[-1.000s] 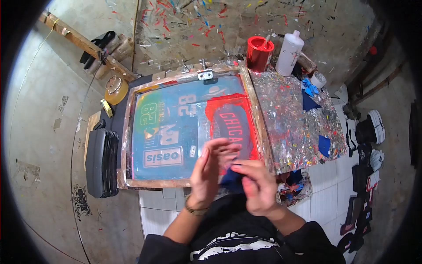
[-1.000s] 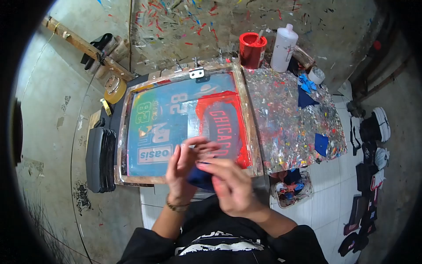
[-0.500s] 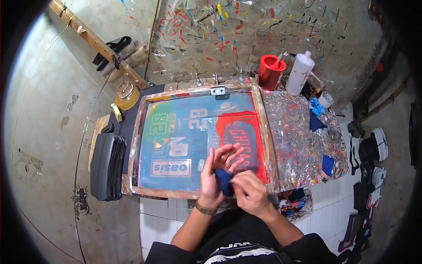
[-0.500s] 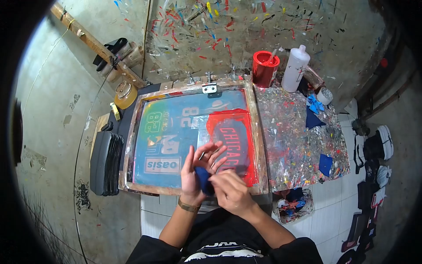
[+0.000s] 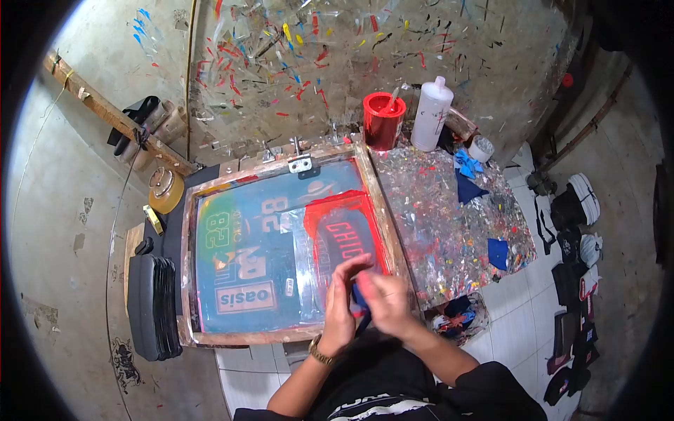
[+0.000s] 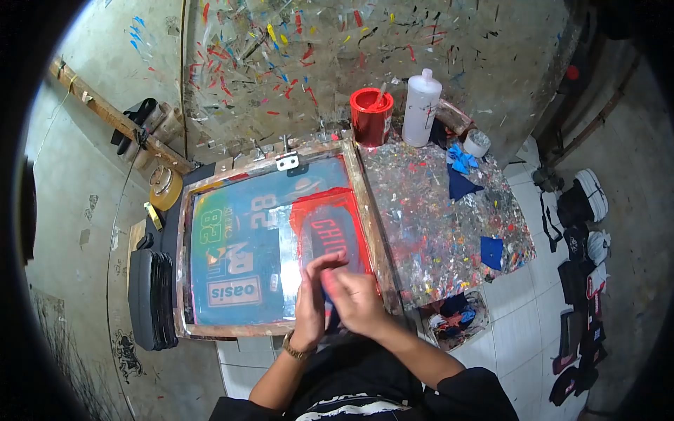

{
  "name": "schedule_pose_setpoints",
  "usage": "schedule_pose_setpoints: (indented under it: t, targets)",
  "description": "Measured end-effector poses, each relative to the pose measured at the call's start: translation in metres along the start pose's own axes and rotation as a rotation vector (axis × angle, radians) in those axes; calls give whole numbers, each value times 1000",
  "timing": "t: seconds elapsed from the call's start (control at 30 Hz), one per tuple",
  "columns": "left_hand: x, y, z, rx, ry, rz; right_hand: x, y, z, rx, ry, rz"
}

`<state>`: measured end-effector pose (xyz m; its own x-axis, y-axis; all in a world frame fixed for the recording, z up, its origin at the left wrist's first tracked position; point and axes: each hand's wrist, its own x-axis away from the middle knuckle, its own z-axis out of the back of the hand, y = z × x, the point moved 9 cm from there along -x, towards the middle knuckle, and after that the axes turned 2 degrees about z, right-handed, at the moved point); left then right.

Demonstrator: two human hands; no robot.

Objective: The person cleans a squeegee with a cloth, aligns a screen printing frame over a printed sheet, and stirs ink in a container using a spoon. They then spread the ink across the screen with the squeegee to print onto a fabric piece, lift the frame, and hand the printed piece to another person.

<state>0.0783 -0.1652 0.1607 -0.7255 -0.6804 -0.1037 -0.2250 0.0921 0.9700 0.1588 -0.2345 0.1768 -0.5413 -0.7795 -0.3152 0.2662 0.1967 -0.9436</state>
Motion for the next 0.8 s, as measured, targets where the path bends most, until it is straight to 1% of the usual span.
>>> schedule_pose_setpoints:
  t: [0.03,0.07,0.1,0.13,0.17,0.2,0.23,0.27,0.3,0.33,0.37,0.43,0.47,0.5,0.53,0.57,0.6,0.67,0.73,0.77,0.8]
  targets:
    - [2,0,1,-15,1,23,-8,-4,23,176,14,81]
    - [5,5,11,-69,-31,-3,-20,-2,51,90,129,11]
    - [8,8,26,-69,-18,-6,-36,-1,79,1,241,-57]
    - [12,11,45,-216,37,-14,-53,1,110,-39,216,-104]
    - [17,15,64,-364,92,-18,-68,6,148,144,243,-19]
    - [21,18,82,-464,135,4,-82,12,183,243,292,-92]
    - [26,20,98,-564,174,30,-99,-5,205,477,348,313]
    - [31,21,112,-599,194,13,-112,16,228,335,340,99]
    - [36,21,122,-680,187,-27,-126,35,254,296,346,99]
    - [41,22,124,-763,159,-24,-138,50,274,359,331,127]
    - [47,25,124,-846,131,-22,-146,63,294,441,356,27]
    - [57,26,118,-1018,50,-43,-166,101,357,691,467,93]
    - [64,16,123,-1031,37,-2,-177,114,365,701,475,95]
    - [66,15,120,-1022,26,-11,-182,116,372,783,515,170]
    - [67,16,116,-1085,6,-14,-181,101,372,866,555,243]
    - [69,15,114,-1151,-15,-16,-187,114,357,1022,382,100]
    - [70,10,112,-1233,-35,-75,-177,98,322,1317,312,48]
    - [66,12,107,-1263,-59,-97,-179,79,291,1612,243,-5]
    - [65,7,104,-1302,-83,-94,-196,84,313,1268,316,-187]
    - [65,5,103,-1299,-92,-92,-206,84,319,1271,317,-196]
    - [65,7,101,-1312,-101,-97,-218,94,329,1173,309,-261]
